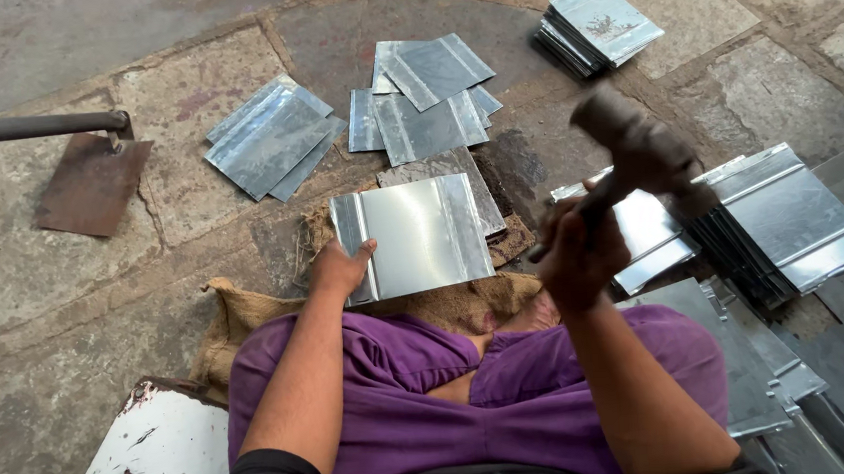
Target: The person sits on the floor and repeatedly hammers a rectangular metal sheet placed on a burlap sack. They use a hammer to strike the sheet multiple times, occasionally adjusting its position, and then place the finished piece onto a stack of similar sheets.
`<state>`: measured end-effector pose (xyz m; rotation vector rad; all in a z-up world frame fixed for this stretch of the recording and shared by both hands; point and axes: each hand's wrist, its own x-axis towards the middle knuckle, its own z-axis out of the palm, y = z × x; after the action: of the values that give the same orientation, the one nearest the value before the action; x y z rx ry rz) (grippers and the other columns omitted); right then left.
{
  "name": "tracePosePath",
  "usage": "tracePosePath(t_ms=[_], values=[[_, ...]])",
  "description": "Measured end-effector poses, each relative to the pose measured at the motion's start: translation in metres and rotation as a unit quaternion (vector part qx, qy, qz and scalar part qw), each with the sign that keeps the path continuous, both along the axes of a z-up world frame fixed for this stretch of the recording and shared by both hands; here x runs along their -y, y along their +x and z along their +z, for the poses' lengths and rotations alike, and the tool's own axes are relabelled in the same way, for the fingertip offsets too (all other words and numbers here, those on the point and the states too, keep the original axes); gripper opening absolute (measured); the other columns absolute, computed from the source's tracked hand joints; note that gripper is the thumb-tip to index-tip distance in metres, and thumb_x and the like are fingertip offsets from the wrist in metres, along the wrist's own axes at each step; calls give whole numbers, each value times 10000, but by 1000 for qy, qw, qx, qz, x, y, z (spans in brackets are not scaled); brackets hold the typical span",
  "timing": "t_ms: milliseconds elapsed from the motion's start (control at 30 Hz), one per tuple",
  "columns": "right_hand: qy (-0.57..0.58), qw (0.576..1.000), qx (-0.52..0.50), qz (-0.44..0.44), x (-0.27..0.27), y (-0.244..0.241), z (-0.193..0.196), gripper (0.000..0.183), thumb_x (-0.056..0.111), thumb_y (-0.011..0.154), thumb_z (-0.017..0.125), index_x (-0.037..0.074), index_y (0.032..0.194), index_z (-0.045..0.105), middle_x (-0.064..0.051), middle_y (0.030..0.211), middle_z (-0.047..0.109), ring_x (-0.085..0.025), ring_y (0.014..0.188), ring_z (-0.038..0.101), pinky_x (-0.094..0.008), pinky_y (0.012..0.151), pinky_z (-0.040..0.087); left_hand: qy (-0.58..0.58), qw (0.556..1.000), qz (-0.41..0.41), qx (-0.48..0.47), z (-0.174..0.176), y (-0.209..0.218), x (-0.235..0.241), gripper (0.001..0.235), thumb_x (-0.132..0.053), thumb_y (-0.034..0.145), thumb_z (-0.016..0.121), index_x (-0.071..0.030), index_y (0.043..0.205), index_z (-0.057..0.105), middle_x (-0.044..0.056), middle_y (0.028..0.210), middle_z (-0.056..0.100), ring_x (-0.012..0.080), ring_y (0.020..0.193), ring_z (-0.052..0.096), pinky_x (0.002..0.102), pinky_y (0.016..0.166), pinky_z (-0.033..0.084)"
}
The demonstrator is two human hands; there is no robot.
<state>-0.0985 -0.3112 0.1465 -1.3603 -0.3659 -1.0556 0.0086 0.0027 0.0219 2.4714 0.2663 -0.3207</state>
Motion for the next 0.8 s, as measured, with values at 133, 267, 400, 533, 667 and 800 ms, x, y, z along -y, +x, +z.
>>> tracePosePath(t_ms=[133, 267, 400, 533, 667, 800], values=[[-246, 930, -248, -112, -1, 7, -59, 229, 156, 1045, 649, 12, 1216, 701, -50, 750, 628, -123, 605, 559, -288, 564, 454, 11, 1000, 2, 0, -6, -3, 0, 792, -686, 857, 685, 4, 1246, 651, 249, 1162, 726, 398, 1076, 717, 473, 935, 558], [-243, 894, -364, -97, 5, 14, -43, 265, 186, 977, 737, 6, 1172, 729, -54, 730, 676, -110, 597, 606, -273, 554, 476, -9, 999, 2, 32, -6, 9, 2, 766, -665, 825, 710, -37, 1258, 647, 220, 1188, 710, 395, 1096, 692, 479, 937, 535], [-100, 958, -268, -34, 18, -3, -19, 294, 142, 1069, 639, 26, 1335, 680, -93, 787, 631, -132, 661, 536, -304, 587, 431, -9, 1000, 1, 14, -15, -5, -1, 756, -671, 834, 702, -44, 1254, 667, 229, 1173, 727, 395, 1099, 700, 475, 943, 545], [-110, 962, -251, -4, 7, 0, -45, 240, 142, 1049, 642, 67, 1273, 685, -74, 758, 643, -137, 641, 584, -307, 571, 447, 3, 1000, 8, -12, -2, -2, 1, 751, -682, 860, 683, -19, 1214, 688, 230, 1151, 742, 378, 1072, 728, 461, 942, 559], [-280, 838, -467, -47, -5, 3, -49, 195, 188, 997, 725, 76, 1157, 732, -124, 759, 708, -171, 590, 626, -328, 552, 474, -2, 1000, -3, -9, 3, -8, 4, 733, -685, 860, 652, -50, 1224, 681, 198, 1127, 746, 366, 1049, 724, 475, 911, 560], [-238, 924, -278, -112, -7, -2, -6, 279, 176, 954, 746, 13, 1178, 712, -111, 746, 693, -127, 621, 637, -289, 556, 498, -2, 1000, -6, -21, 15, -6, 3, 724, -686, 868, 629, -66, 1238, 680, 189, 1109, 752, 360, 1033, 738, 478, 909, 564]])
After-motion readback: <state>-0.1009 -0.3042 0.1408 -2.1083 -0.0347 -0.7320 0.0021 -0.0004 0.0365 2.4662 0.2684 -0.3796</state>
